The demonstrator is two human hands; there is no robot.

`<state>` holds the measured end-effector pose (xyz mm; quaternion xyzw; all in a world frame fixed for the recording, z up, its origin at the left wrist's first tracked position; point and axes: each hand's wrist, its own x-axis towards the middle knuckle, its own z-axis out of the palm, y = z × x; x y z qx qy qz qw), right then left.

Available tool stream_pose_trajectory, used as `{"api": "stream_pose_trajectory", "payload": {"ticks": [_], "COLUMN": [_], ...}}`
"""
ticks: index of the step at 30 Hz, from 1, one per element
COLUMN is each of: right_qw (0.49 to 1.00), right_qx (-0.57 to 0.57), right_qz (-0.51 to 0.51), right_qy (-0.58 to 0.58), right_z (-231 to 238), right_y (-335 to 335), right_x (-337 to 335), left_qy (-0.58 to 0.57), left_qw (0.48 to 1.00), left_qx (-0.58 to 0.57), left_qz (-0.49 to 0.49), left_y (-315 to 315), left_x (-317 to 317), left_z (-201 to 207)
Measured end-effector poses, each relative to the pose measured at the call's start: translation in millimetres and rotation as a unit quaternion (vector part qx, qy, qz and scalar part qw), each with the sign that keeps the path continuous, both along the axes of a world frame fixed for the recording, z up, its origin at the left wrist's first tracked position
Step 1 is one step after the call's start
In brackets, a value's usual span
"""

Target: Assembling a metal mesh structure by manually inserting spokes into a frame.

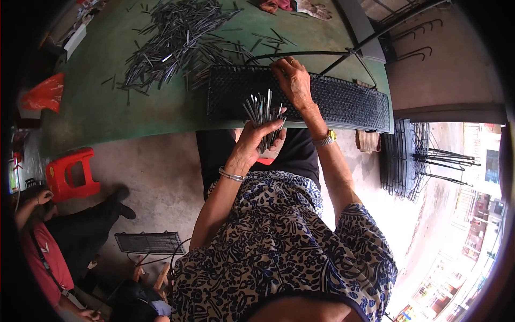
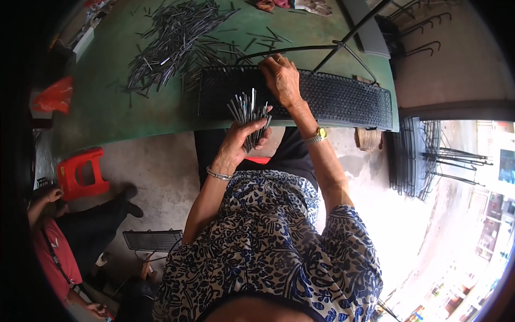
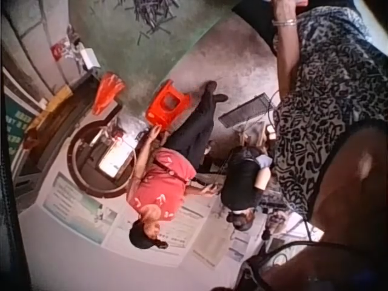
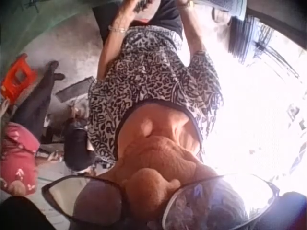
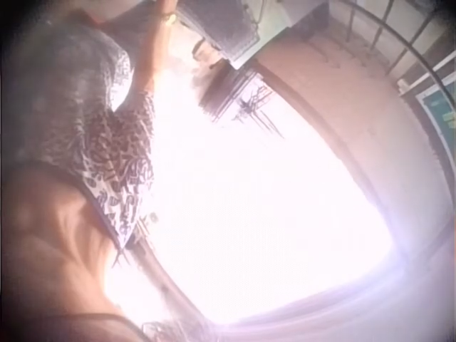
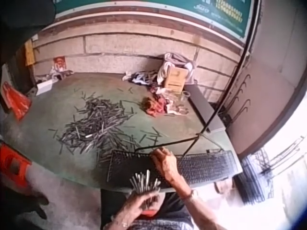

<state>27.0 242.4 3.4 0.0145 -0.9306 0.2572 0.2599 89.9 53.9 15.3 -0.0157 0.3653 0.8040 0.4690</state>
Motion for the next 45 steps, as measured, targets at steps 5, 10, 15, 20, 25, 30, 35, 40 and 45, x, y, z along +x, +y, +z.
{"api": "stream_pose_trajectory", "payload": {"ticks": [5,10,15,20,25,30,35,40,45], "right_qw": [0.996,0.998,0.894,0.864,0.866,0.921,0.964,0.99,0.995], "right_qx": [0.076,-0.041,-0.327,-0.394,-0.474,-0.386,-0.253,-0.126,0.049], "right_qz": [0.001,-0.004,0.162,0.152,0.073,0.016,-0.073,-0.051,-0.08], "right_qy": [0.036,-0.048,-0.261,-0.274,-0.142,-0.038,0.027,0.028,0.015], "right_z": [-3.0,17.4,56.8,48.9,40.7,33.4,13.2,-1.1,6.8], "right_y": [3.1,-0.7,-6.3,1.1,2.1,0.2,2.2,-0.3,-1.9], "right_x": [3.7,19.8,48.9,53.1,48.5,33.8,20.2,15.3,15.8], "left_qy": [-0.003,0.003,0.017,0.0,-0.012,-0.035,-0.025,-0.005,-0.009], "left_qw": [1.0,1.0,0.999,1.0,1.0,0.999,1.0,0.999,1.0], "left_qx": [-0.003,-0.002,-0.025,-0.012,-0.022,-0.012,-0.014,-0.034,-0.016], "left_qz": [-0.003,-0.009,-0.013,0.001,0.016,0.004,-0.005,-0.017,-0.013], "left_y": [-0.6,0.7,0.4,5.0,6.6,6.0,7.7,4.2,5.2], "left_x": [-2.1,-2.5,-4.5,-5.4,-10.5,-9.2,-8.9,-8.5,-9.5], "left_z": [2.1,-2.7,-3.6,-1.7,0.8,3.5,6.1,3.9,1.7]}}
